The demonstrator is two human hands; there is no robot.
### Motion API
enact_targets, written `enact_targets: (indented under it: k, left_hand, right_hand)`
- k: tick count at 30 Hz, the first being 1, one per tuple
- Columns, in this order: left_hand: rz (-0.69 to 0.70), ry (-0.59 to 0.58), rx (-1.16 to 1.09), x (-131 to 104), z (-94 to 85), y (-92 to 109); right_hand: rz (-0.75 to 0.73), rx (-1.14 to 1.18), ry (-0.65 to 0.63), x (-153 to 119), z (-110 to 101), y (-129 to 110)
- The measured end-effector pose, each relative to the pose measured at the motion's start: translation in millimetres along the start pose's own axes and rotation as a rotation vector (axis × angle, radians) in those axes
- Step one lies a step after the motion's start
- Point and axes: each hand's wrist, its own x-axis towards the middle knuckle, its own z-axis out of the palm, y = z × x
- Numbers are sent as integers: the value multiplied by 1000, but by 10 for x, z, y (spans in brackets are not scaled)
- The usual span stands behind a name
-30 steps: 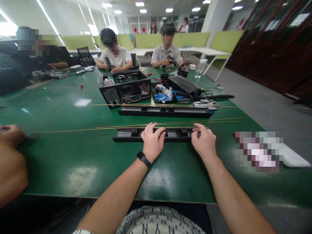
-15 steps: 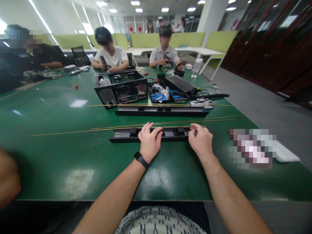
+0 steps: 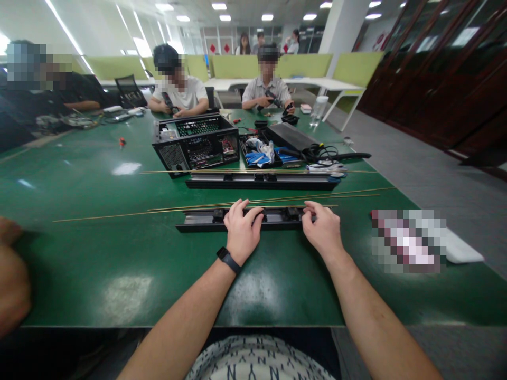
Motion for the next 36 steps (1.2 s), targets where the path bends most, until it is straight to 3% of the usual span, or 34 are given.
enact_targets:
  k: [36]
  left_hand:
    - [-6, 3, 8, -7, 8, 2]
  right_hand:
    - [-10, 21, -6, -8, 26, -7]
